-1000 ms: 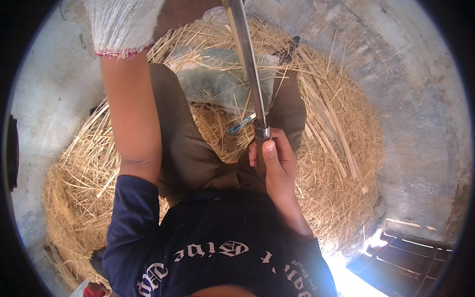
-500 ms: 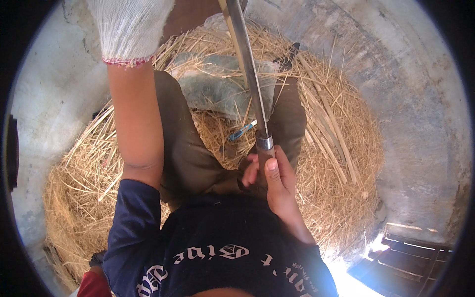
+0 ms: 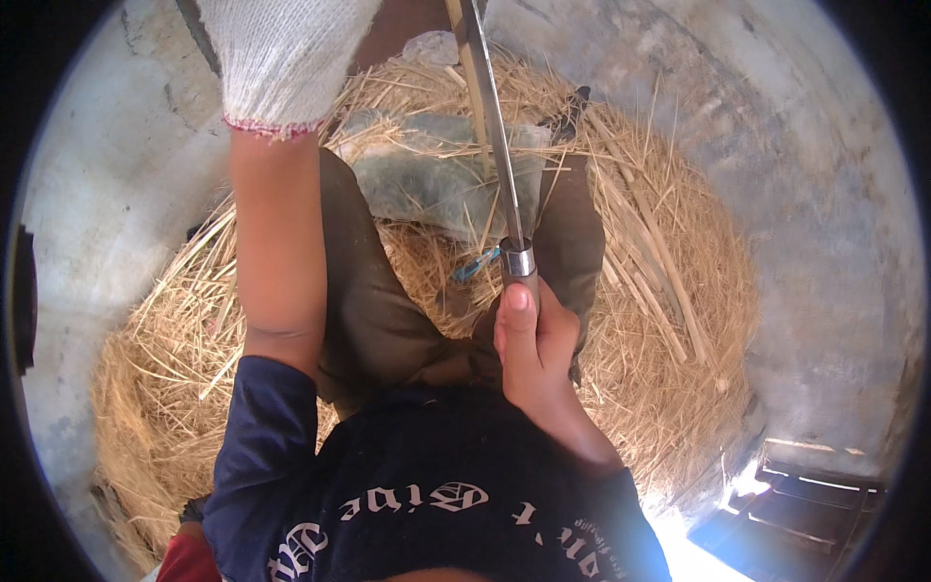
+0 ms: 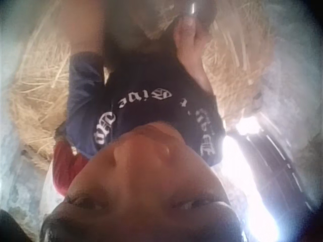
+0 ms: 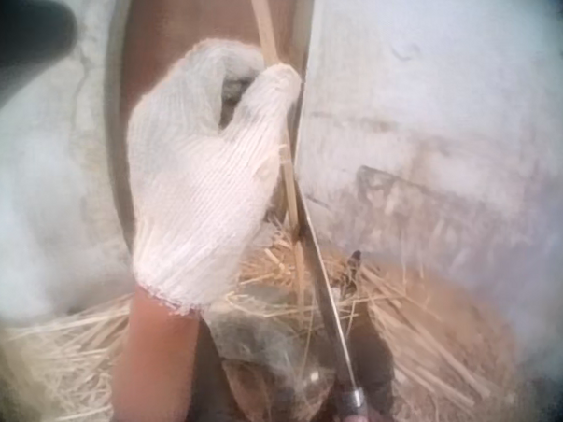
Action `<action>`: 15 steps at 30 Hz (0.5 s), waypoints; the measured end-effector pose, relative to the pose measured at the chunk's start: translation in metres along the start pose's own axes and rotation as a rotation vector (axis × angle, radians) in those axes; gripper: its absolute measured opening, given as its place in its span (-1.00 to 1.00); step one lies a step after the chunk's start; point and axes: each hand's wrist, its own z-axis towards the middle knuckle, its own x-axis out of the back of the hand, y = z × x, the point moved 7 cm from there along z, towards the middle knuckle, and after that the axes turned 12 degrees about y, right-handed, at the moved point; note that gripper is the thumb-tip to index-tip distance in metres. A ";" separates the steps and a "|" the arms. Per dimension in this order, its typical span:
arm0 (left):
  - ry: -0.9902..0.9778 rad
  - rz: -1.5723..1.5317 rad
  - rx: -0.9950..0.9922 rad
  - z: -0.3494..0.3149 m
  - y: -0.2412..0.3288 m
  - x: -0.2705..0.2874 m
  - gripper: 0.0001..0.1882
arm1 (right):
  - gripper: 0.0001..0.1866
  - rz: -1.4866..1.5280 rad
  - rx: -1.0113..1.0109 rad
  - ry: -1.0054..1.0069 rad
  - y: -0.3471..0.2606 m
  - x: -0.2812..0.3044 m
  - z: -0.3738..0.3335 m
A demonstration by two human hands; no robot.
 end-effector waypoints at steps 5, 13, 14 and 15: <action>-0.084 -0.012 0.090 -0.001 0.008 0.008 -0.75 | -0.45 -0.029 0.193 -0.010 -0.020 -0.006 0.002; 0.147 0.137 0.053 0.000 -0.006 0.004 -0.77 | -0.48 0.019 -0.093 0.007 -0.010 -0.009 0.016; 0.121 0.111 0.106 -0.002 -0.010 0.005 -0.77 | -0.47 0.013 -0.083 0.001 -0.011 -0.012 0.013; 0.072 0.038 0.184 -0.001 -0.018 0.009 -0.78 | -0.47 0.010 -0.046 0.003 -0.013 -0.016 0.013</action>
